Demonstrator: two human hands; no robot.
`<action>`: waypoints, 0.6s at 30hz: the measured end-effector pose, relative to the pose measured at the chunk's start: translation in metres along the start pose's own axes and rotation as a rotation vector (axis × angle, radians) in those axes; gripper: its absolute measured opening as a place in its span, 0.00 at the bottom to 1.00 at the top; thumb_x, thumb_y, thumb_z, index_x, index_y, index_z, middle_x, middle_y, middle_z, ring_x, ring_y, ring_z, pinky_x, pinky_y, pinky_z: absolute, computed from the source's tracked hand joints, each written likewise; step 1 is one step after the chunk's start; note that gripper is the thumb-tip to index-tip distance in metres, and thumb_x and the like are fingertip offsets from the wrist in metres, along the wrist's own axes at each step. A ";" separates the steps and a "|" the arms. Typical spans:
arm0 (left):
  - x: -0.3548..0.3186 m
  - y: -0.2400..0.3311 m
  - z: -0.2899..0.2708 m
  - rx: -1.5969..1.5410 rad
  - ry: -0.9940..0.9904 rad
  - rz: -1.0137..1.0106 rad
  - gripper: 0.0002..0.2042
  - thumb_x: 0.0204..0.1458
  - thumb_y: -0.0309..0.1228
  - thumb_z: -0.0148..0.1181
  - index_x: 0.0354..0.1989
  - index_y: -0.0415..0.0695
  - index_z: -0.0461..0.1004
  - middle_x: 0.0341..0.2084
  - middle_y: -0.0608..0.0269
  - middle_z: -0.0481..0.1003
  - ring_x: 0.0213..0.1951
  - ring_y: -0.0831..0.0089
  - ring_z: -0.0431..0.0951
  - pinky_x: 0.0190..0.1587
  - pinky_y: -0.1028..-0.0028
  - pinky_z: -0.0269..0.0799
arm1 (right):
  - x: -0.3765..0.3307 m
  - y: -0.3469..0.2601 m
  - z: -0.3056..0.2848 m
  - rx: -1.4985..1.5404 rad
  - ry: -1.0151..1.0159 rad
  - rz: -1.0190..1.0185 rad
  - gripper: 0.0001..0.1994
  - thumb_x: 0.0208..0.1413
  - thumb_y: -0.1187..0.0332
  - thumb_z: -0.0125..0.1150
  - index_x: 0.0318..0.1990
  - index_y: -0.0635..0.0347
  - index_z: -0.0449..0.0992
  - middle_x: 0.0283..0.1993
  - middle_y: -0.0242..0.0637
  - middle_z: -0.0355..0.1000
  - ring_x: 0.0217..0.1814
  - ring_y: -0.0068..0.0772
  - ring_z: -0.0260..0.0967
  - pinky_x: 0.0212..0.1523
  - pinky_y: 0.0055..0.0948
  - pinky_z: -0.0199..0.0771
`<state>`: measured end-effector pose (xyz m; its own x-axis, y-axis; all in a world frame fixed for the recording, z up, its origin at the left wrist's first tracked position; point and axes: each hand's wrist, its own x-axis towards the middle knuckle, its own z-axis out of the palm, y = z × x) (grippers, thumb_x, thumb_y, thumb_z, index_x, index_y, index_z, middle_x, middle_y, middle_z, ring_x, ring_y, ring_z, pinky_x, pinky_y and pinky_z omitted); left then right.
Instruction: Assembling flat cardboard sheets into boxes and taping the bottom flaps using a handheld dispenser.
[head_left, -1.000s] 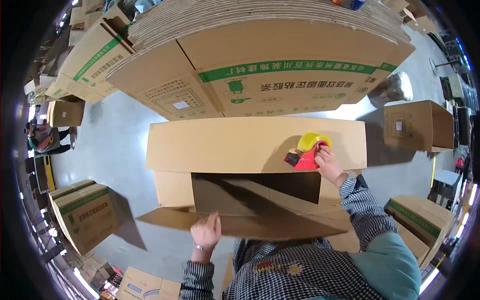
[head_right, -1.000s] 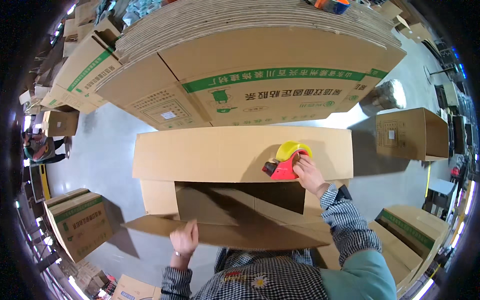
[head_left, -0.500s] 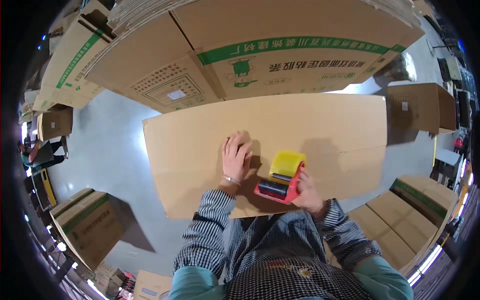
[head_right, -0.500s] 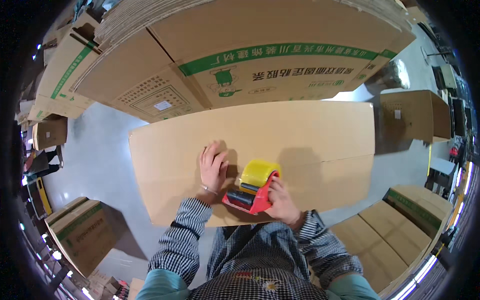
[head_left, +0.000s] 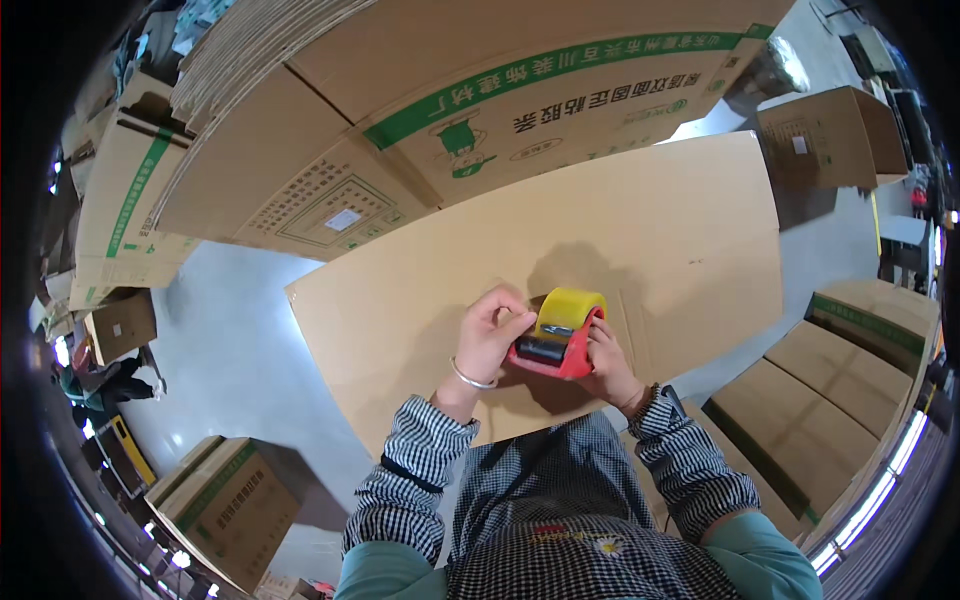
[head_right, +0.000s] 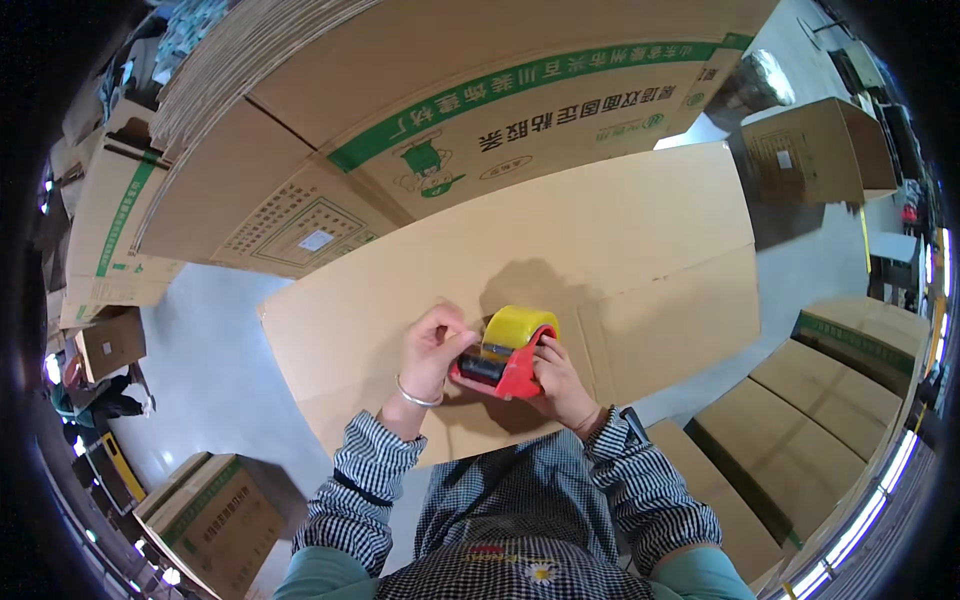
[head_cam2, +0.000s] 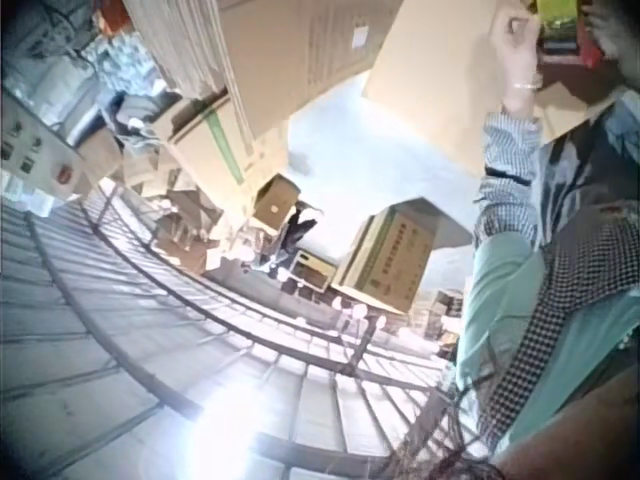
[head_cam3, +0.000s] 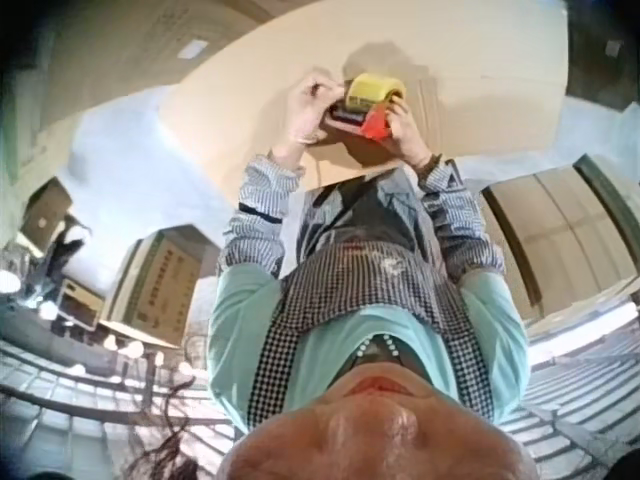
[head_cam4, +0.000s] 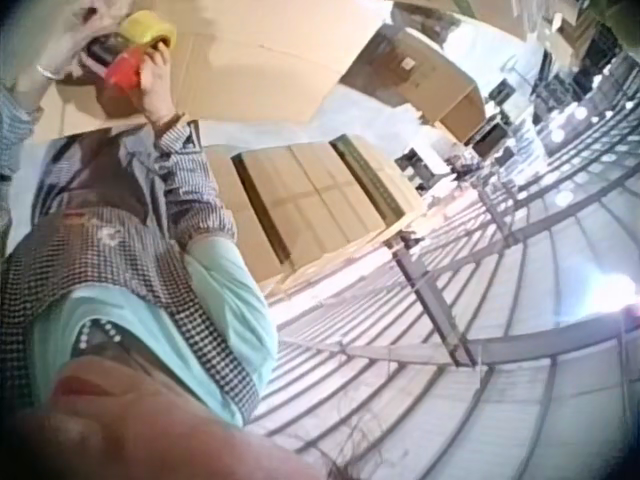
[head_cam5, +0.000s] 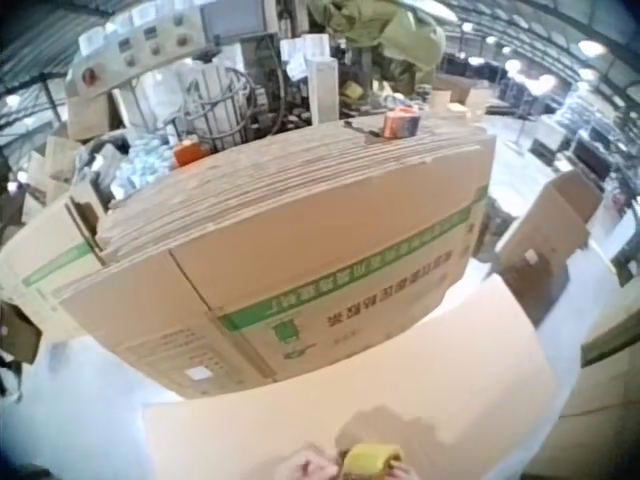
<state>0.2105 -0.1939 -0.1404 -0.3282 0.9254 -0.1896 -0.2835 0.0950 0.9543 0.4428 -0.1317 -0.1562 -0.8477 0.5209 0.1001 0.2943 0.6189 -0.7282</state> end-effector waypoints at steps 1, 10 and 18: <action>-0.007 -0.013 -0.011 -0.043 -0.016 -0.016 0.14 0.48 0.25 0.70 0.43 0.42 0.76 0.49 0.58 0.72 0.52 0.71 0.71 0.58 0.70 0.66 | 0.004 -0.004 -0.003 0.026 0.045 0.029 0.21 0.44 0.62 0.73 0.43 0.64 0.76 0.49 0.47 0.76 0.57 0.51 0.71 0.70 0.52 0.59; 0.042 0.005 -0.009 0.120 -0.476 -0.174 0.26 0.51 0.39 0.70 0.58 0.41 0.78 0.74 0.48 0.52 0.78 0.55 0.36 0.75 0.54 0.32 | 0.006 0.003 -0.017 0.174 0.009 0.097 0.22 0.45 0.62 0.76 0.46 0.62 0.76 0.50 0.48 0.75 0.58 0.52 0.71 0.69 0.50 0.60; 0.236 0.006 0.029 0.429 0.062 -0.141 0.17 0.53 0.31 0.66 0.51 0.43 0.81 0.53 0.57 0.80 0.52 0.66 0.80 0.51 0.63 0.76 | 0.014 -0.034 -0.078 0.881 0.402 0.879 0.23 0.53 0.63 0.72 0.52 0.69 0.75 0.42 0.35 0.79 0.42 0.24 0.75 0.46 0.26 0.76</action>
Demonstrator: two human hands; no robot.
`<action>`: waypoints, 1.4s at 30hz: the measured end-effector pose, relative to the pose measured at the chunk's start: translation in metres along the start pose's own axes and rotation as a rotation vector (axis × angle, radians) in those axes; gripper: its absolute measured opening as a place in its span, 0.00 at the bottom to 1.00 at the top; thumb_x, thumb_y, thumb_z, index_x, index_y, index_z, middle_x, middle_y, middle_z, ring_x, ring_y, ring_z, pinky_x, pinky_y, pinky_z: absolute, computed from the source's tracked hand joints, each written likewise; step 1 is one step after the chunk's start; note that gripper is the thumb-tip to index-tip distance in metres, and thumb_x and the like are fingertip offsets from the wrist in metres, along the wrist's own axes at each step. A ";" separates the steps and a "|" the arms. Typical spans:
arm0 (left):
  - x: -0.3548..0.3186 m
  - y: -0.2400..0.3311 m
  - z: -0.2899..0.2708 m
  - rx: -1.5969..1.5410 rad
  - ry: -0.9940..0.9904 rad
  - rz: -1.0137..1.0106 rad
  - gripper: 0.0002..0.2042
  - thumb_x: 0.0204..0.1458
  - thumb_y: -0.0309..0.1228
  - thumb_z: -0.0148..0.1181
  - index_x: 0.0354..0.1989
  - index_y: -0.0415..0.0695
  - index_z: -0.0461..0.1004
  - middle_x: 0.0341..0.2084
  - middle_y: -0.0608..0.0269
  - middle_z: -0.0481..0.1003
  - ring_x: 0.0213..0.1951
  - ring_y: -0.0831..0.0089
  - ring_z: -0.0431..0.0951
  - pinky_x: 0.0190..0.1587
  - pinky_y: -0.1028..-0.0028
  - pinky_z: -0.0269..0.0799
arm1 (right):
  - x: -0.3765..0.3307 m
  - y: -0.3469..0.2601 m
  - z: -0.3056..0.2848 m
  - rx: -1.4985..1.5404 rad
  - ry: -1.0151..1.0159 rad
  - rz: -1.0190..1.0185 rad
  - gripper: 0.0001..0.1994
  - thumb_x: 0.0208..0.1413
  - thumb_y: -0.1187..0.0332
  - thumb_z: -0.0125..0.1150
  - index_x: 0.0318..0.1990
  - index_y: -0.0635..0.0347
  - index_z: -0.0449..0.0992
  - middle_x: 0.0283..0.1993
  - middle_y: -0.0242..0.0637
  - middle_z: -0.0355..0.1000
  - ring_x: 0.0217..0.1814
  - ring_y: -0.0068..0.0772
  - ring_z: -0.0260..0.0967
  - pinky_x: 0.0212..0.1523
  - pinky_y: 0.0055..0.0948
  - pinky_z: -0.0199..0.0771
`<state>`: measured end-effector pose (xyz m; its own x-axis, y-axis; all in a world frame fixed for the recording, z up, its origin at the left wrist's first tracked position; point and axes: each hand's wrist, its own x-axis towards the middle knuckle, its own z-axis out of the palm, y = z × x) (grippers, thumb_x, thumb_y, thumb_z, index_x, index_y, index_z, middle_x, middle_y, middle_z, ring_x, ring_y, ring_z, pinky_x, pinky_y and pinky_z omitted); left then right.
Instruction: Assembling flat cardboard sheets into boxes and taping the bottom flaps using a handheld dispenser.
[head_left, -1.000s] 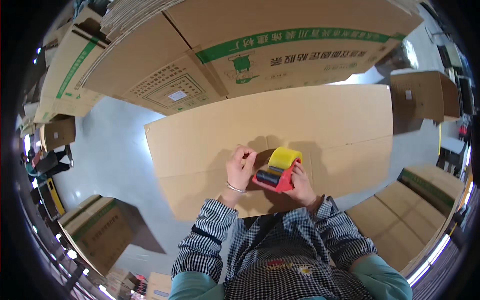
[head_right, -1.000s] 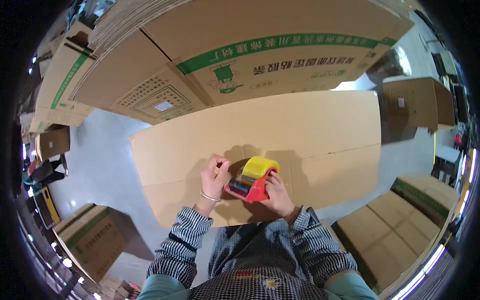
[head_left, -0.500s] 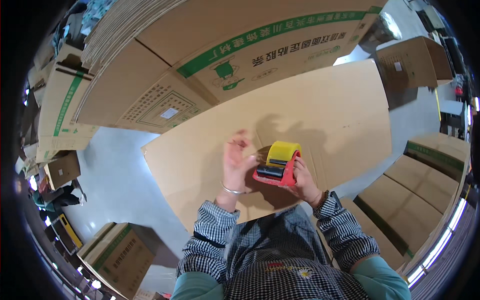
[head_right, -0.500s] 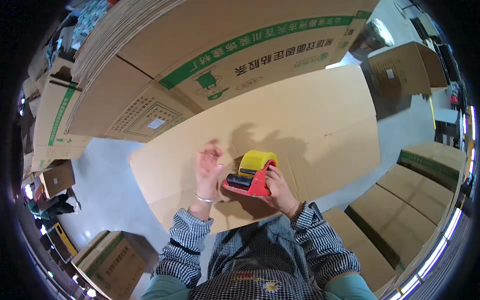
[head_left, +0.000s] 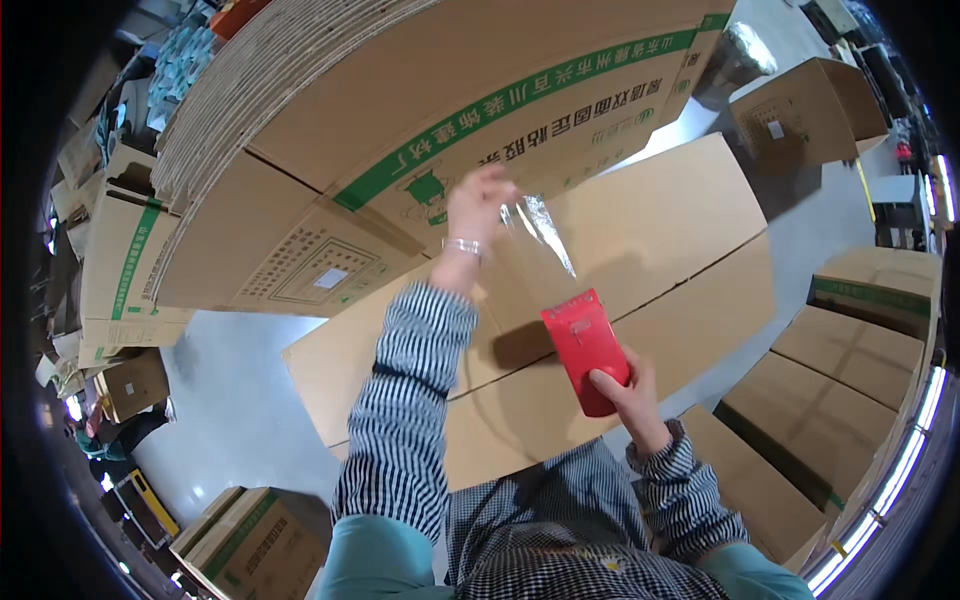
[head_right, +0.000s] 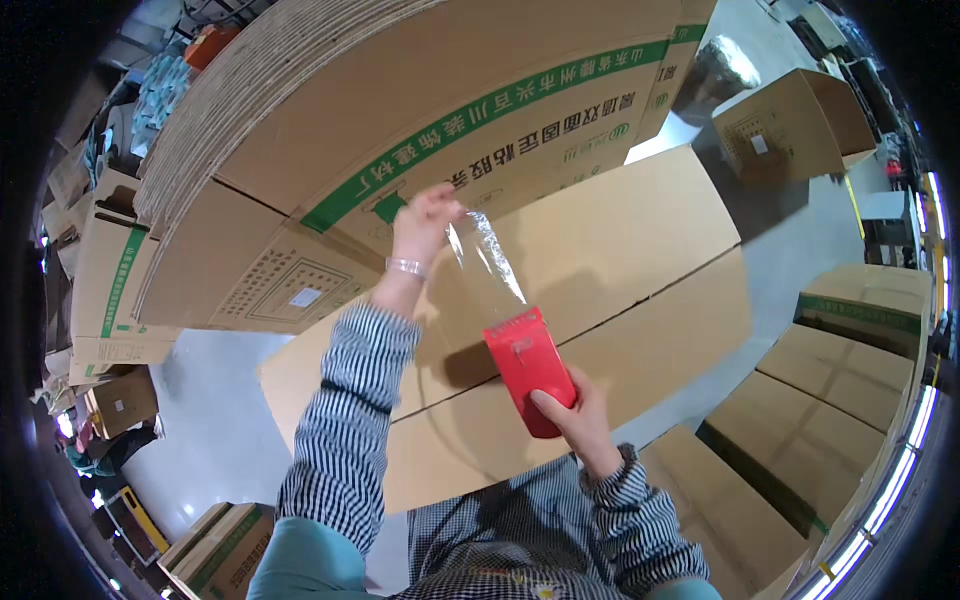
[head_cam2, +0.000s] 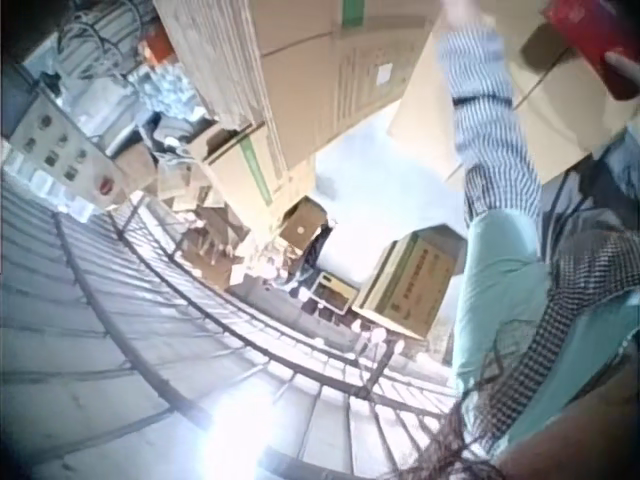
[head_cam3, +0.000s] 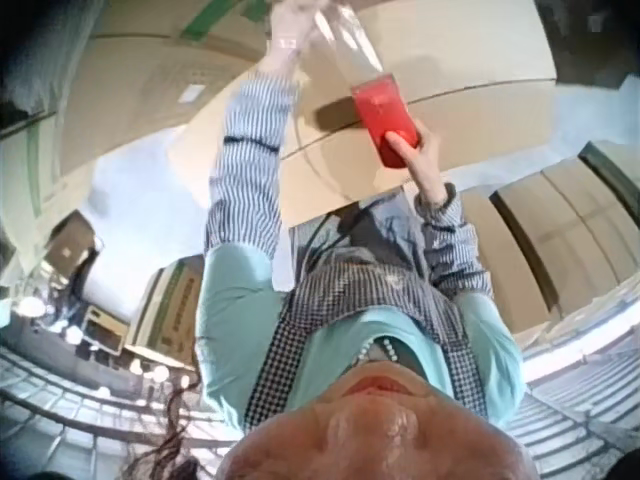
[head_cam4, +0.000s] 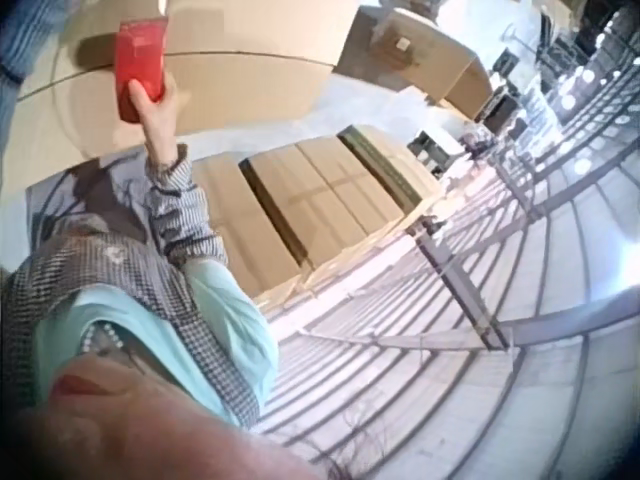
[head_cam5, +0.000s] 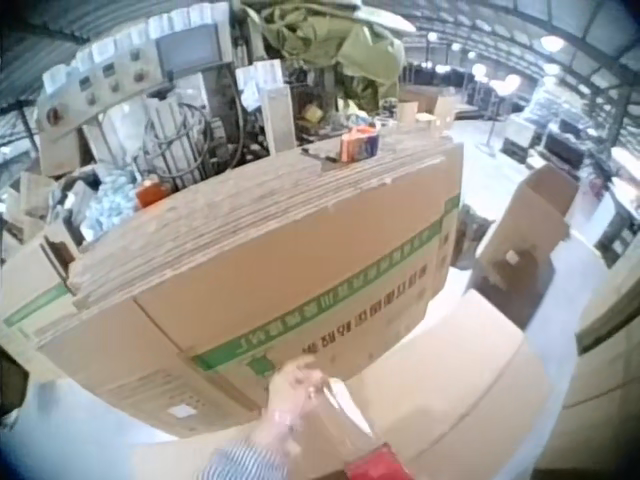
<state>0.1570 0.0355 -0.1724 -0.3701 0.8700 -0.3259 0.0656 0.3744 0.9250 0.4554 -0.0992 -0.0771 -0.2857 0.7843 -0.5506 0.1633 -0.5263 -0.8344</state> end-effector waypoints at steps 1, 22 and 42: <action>0.036 -0.028 -0.022 0.296 0.157 0.261 0.23 0.53 0.36 0.65 0.58 0.46 0.76 0.53 0.54 0.79 0.52 0.61 0.80 0.52 0.61 0.75 | 0.001 0.004 0.003 -0.044 -0.040 0.026 0.22 0.55 0.62 0.71 0.52 0.70 0.76 0.41 0.36 0.79 0.40 0.24 0.76 0.44 0.26 0.77; -0.299 -0.119 0.068 1.038 -0.012 0.031 0.45 0.58 0.51 0.57 0.76 0.38 0.43 0.77 0.50 0.40 0.77 0.53 0.38 0.74 0.42 0.29 | -0.092 0.041 -0.051 -0.341 -0.032 -0.004 0.28 0.51 0.58 0.74 0.55 0.69 0.75 0.42 0.43 0.80 0.43 0.31 0.77 0.46 0.32 0.77; -0.333 -0.114 -0.031 -0.396 0.003 -0.260 0.32 0.65 0.54 0.47 0.65 0.36 0.68 0.61 0.47 0.72 0.68 0.59 0.65 0.73 0.59 0.51 | -0.114 0.112 -0.039 -0.654 -0.698 0.799 0.25 0.46 0.64 0.77 0.50 0.66 0.78 0.42 0.37 0.79 0.41 0.30 0.76 0.44 0.32 0.75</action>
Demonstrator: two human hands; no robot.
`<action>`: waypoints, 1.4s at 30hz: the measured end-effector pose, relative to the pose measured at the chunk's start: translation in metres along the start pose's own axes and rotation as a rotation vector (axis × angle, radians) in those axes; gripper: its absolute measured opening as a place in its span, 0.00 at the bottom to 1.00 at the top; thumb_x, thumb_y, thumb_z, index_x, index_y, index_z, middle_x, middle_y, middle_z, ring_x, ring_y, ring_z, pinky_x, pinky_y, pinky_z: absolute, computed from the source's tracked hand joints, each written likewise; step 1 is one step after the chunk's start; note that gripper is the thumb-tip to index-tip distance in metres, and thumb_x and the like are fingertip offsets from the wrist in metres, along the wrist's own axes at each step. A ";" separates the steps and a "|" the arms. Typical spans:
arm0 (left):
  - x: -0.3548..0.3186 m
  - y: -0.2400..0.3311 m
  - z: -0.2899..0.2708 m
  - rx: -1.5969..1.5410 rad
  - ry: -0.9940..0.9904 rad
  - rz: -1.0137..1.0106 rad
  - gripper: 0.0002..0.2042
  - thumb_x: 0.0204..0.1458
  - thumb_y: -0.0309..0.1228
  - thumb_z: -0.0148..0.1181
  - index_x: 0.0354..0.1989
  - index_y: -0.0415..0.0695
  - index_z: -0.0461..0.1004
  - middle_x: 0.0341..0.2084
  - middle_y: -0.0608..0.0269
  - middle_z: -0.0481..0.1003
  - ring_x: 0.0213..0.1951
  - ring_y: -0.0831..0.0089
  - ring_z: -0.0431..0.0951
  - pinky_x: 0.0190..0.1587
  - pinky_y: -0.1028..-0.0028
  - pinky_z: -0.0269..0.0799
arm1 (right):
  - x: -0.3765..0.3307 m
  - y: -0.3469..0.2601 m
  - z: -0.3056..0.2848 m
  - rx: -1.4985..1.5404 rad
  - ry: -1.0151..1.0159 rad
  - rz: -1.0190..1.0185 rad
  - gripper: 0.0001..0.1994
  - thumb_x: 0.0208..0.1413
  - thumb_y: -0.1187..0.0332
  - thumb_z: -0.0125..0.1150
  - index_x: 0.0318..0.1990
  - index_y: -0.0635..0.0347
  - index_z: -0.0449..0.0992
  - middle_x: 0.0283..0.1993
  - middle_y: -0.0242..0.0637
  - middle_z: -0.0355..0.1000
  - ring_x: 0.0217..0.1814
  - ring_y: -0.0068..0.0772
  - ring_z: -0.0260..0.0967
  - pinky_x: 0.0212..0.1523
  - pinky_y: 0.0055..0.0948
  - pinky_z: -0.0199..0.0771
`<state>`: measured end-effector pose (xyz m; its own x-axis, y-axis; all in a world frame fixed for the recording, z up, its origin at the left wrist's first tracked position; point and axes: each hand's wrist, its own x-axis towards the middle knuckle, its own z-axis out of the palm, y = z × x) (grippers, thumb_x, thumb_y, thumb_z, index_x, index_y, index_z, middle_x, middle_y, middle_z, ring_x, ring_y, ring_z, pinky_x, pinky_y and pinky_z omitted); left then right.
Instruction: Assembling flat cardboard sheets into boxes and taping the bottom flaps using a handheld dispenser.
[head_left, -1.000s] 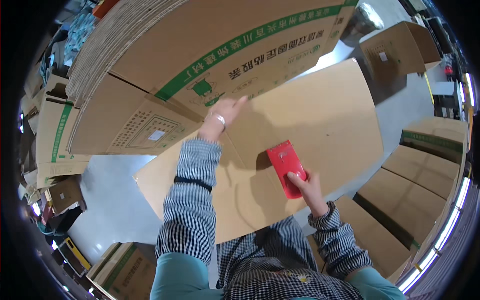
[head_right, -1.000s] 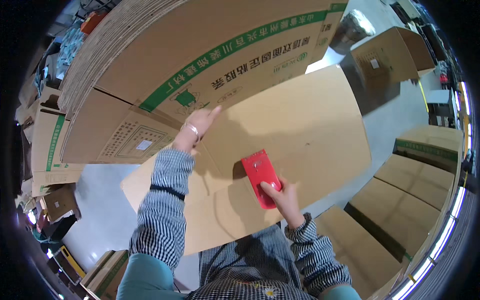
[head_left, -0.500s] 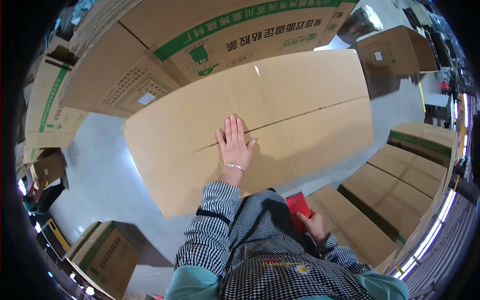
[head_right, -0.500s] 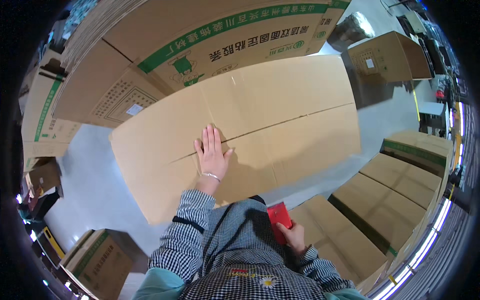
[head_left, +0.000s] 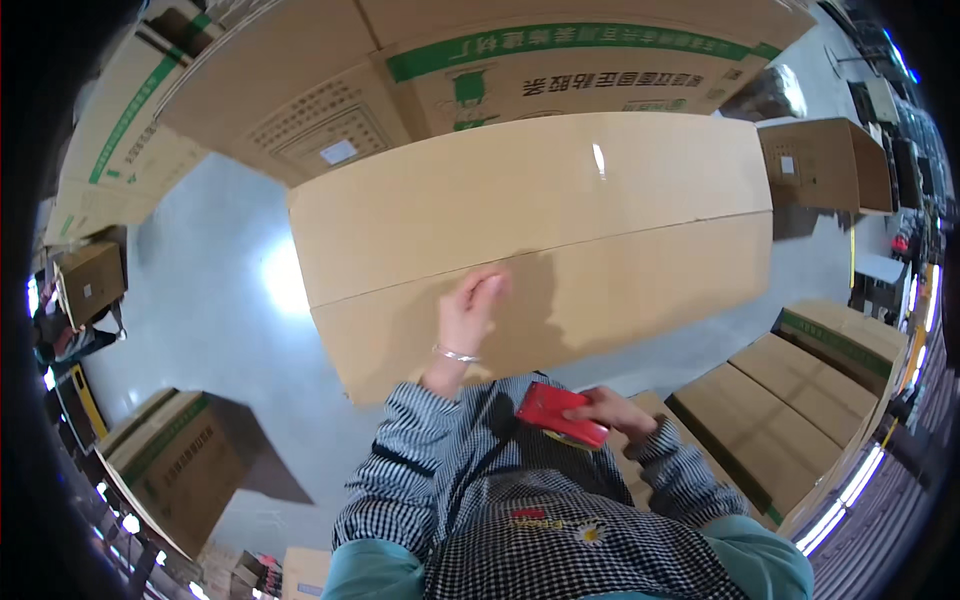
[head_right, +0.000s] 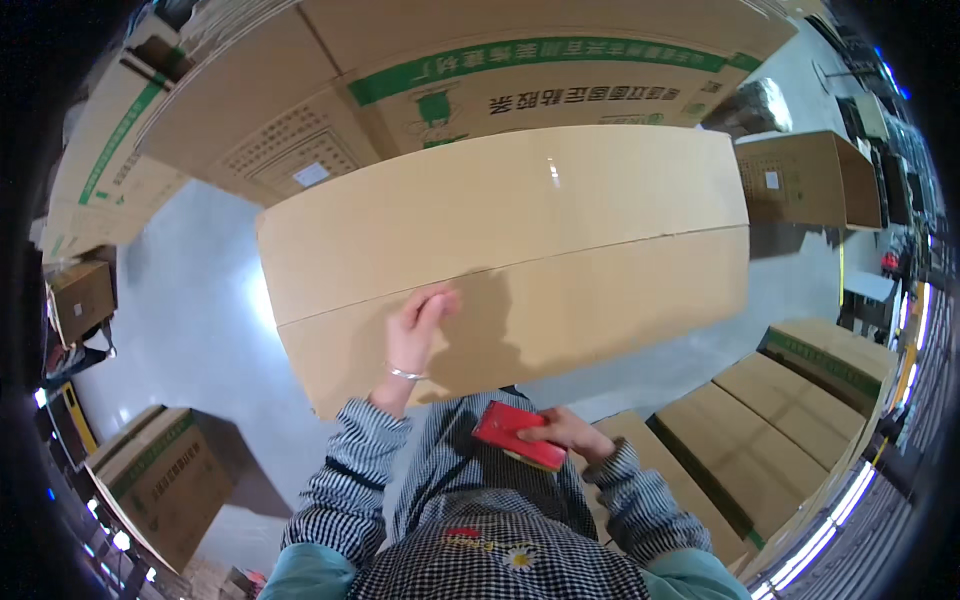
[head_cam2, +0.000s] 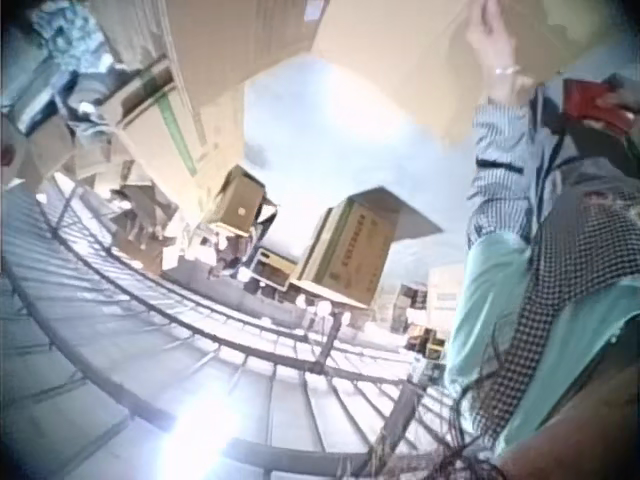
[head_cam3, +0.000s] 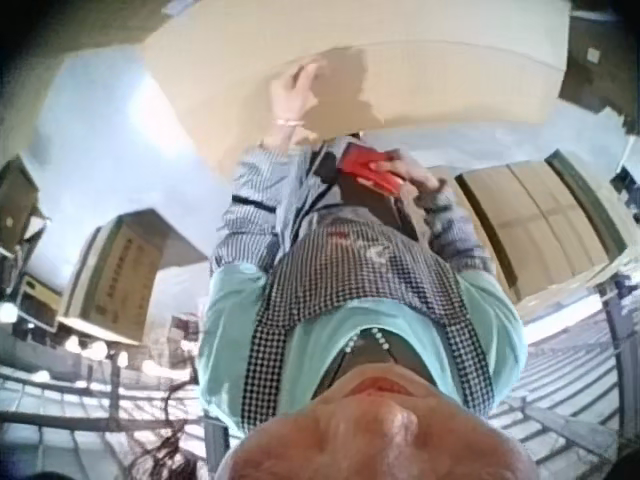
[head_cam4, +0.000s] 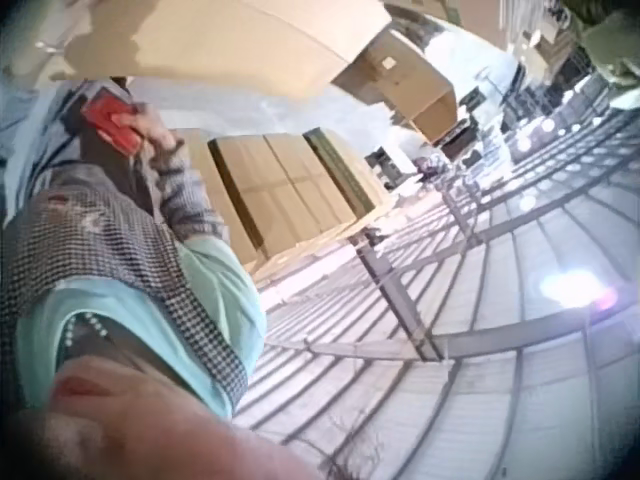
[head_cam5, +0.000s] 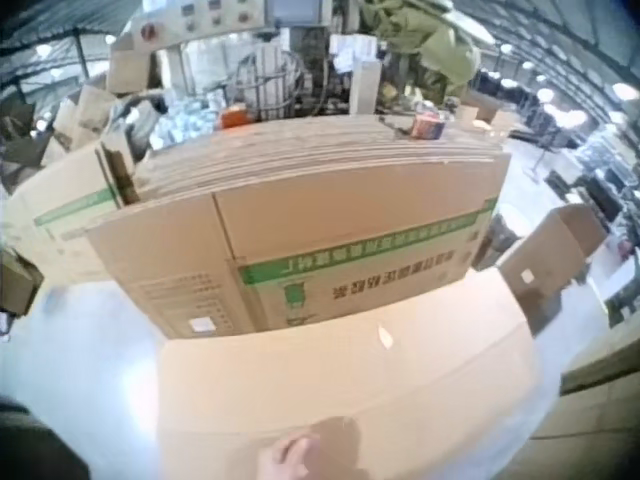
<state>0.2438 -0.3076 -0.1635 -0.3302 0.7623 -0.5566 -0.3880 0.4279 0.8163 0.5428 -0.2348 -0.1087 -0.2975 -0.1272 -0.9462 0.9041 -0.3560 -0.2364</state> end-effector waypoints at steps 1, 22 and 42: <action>-0.014 -0.003 -0.010 -0.018 0.013 -0.006 0.32 0.65 0.54 0.47 0.65 0.36 0.68 0.61 0.47 0.72 0.68 0.59 0.65 0.73 0.59 0.51 | -0.037 -0.019 0.003 0.073 -0.005 -0.163 0.26 0.46 0.61 0.78 0.49 0.67 0.77 0.40 0.36 0.79 0.41 0.29 0.75 0.44 0.30 0.75; -0.049 -0.095 -0.319 -0.238 1.224 0.131 0.14 0.62 0.37 0.60 0.46 0.38 0.81 0.36 0.59 0.83 0.42 0.68 0.82 0.53 0.66 0.74 | 0.057 -0.324 0.052 -1.013 0.283 -0.677 0.26 0.46 0.50 0.75 0.43 0.63 0.80 0.34 0.48 0.80 0.35 0.49 0.80 0.40 0.40 0.80; 0.010 -0.027 -0.234 0.367 0.921 -0.371 0.38 0.63 0.63 0.43 0.58 0.35 0.75 0.51 0.44 0.79 0.57 0.51 0.77 0.58 0.65 0.71 | -0.100 -0.199 -0.280 -1.430 0.533 -0.176 0.29 0.45 0.40 0.69 0.44 0.57 0.80 0.39 0.49 0.79 0.43 0.56 0.77 0.50 0.49 0.77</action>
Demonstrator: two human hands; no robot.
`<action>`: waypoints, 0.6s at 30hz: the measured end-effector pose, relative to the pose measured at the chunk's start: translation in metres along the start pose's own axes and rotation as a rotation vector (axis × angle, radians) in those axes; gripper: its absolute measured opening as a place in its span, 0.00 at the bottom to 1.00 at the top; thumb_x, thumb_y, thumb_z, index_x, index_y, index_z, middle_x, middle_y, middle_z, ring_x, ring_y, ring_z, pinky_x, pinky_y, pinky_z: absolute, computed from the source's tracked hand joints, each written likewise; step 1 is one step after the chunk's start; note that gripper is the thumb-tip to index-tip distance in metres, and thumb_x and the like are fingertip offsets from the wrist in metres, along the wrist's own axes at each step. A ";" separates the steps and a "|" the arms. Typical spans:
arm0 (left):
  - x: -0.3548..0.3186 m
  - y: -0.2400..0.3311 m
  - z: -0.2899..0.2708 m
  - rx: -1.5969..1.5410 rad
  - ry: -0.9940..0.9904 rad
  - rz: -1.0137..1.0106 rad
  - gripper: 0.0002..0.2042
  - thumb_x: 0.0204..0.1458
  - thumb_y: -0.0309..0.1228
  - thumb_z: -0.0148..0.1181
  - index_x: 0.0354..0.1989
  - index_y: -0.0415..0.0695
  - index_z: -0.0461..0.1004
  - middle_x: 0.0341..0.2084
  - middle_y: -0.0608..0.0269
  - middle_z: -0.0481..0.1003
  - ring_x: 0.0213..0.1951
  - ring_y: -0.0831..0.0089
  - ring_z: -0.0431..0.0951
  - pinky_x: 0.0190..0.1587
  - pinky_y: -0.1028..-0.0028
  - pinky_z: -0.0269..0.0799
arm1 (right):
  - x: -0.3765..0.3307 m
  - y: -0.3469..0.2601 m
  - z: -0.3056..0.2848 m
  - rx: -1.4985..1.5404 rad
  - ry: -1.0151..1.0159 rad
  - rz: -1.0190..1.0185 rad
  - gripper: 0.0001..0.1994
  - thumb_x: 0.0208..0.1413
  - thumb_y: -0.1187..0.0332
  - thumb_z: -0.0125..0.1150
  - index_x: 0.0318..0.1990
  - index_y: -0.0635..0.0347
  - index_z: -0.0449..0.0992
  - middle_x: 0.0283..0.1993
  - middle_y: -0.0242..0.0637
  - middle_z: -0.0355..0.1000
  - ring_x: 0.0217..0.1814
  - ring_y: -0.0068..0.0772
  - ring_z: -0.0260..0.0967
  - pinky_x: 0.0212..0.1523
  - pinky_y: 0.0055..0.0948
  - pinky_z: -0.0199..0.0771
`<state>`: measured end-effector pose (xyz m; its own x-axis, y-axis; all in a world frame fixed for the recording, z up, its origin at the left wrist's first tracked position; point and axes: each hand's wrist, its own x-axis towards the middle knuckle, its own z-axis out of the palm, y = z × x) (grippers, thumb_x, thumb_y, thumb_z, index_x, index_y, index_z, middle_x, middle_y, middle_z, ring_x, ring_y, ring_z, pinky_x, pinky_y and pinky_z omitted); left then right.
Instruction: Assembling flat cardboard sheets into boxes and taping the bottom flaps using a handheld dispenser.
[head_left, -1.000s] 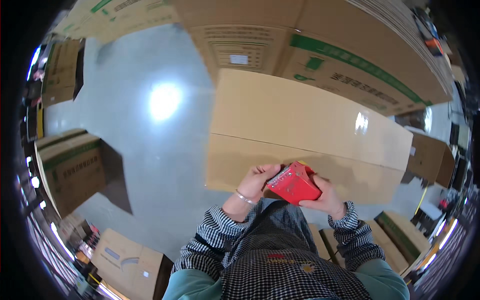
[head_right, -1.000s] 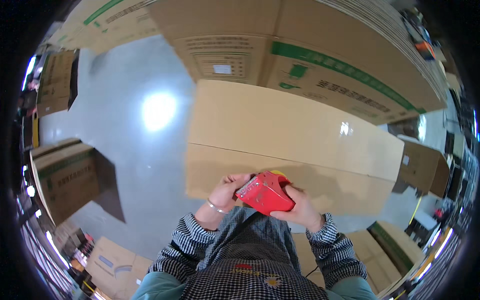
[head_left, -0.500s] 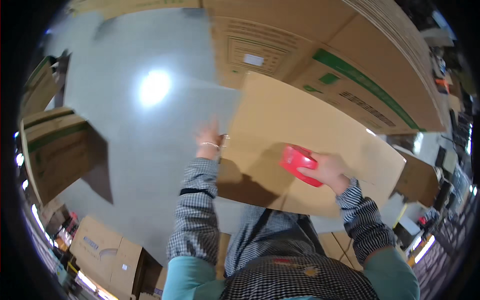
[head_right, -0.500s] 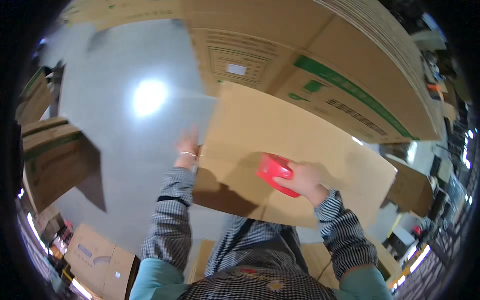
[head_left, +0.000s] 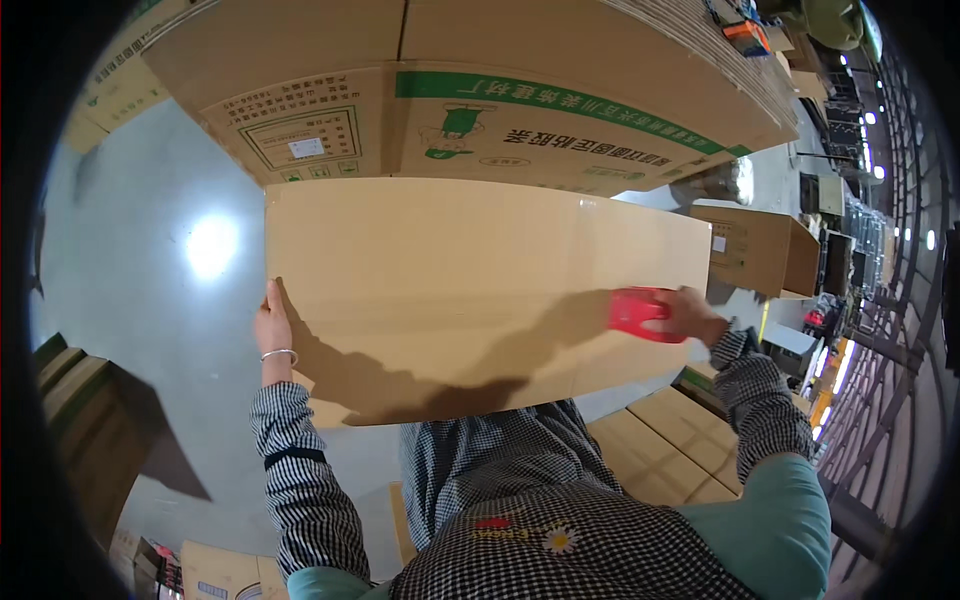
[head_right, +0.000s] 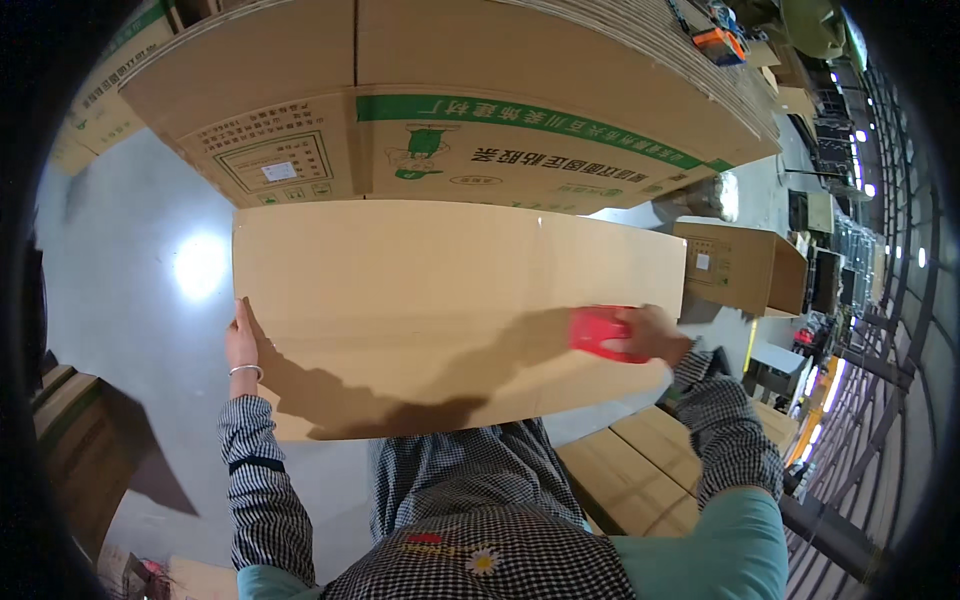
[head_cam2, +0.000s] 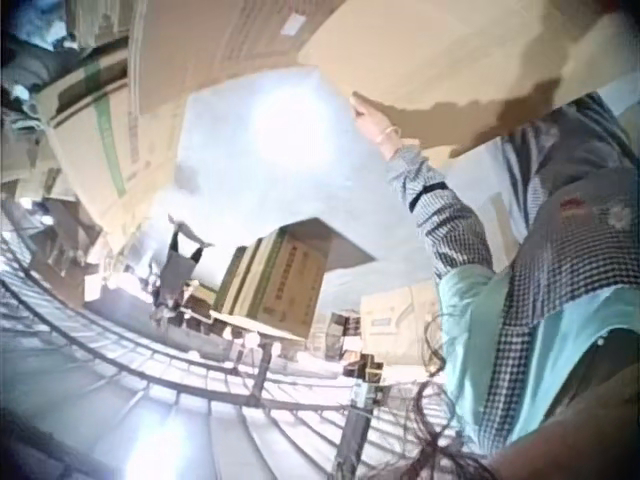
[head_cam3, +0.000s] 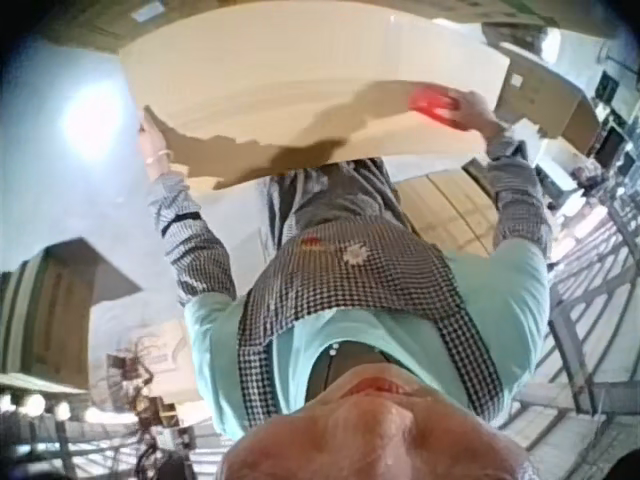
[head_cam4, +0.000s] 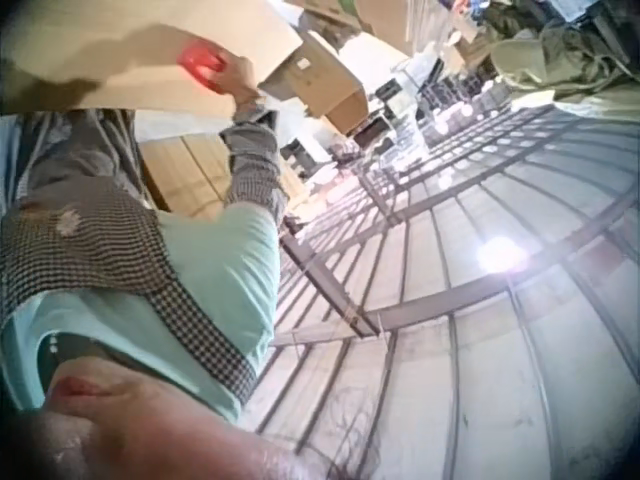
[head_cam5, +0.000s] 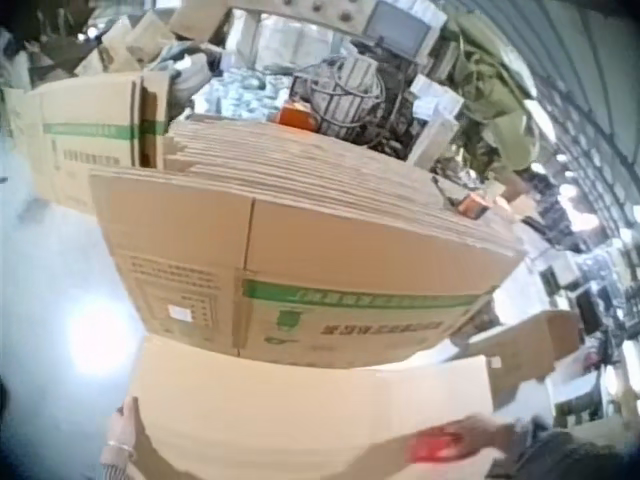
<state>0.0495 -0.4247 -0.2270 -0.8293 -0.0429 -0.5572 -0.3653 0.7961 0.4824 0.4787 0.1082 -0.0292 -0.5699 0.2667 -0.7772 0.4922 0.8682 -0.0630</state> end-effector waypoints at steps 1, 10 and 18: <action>-0.002 0.000 0.001 0.013 0.016 0.004 0.38 0.63 0.63 0.43 0.58 0.35 0.75 0.51 0.44 0.79 0.57 0.51 0.77 0.58 0.65 0.71 | -0.009 0.034 0.008 0.162 0.112 -0.069 0.30 0.44 0.40 0.68 0.42 0.59 0.80 0.37 0.49 0.80 0.42 0.54 0.78 0.48 0.47 0.78; -0.302 0.170 0.287 0.547 0.116 0.744 0.42 0.60 0.52 0.53 0.74 0.36 0.48 0.76 0.43 0.43 0.77 0.47 0.38 0.74 0.42 0.27 | -0.006 0.153 0.056 0.017 -0.026 0.067 0.32 0.47 0.35 0.62 0.38 0.59 0.81 0.36 0.51 0.79 0.40 0.53 0.79 0.46 0.46 0.78; -0.360 0.189 0.425 0.596 0.153 0.798 0.46 0.58 0.55 0.53 0.75 0.34 0.42 0.76 0.42 0.39 0.77 0.47 0.35 0.73 0.41 0.25 | -0.060 0.331 0.077 0.148 0.202 -0.223 0.30 0.45 0.40 0.69 0.43 0.59 0.80 0.33 0.50 0.78 0.36 0.57 0.77 0.42 0.47 0.79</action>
<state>0.4586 -0.0020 -0.2223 -0.7999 0.5907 -0.1058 0.5568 0.7964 0.2360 0.7263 0.3479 -0.0514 -0.7862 0.1672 -0.5949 0.4221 0.8484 -0.3193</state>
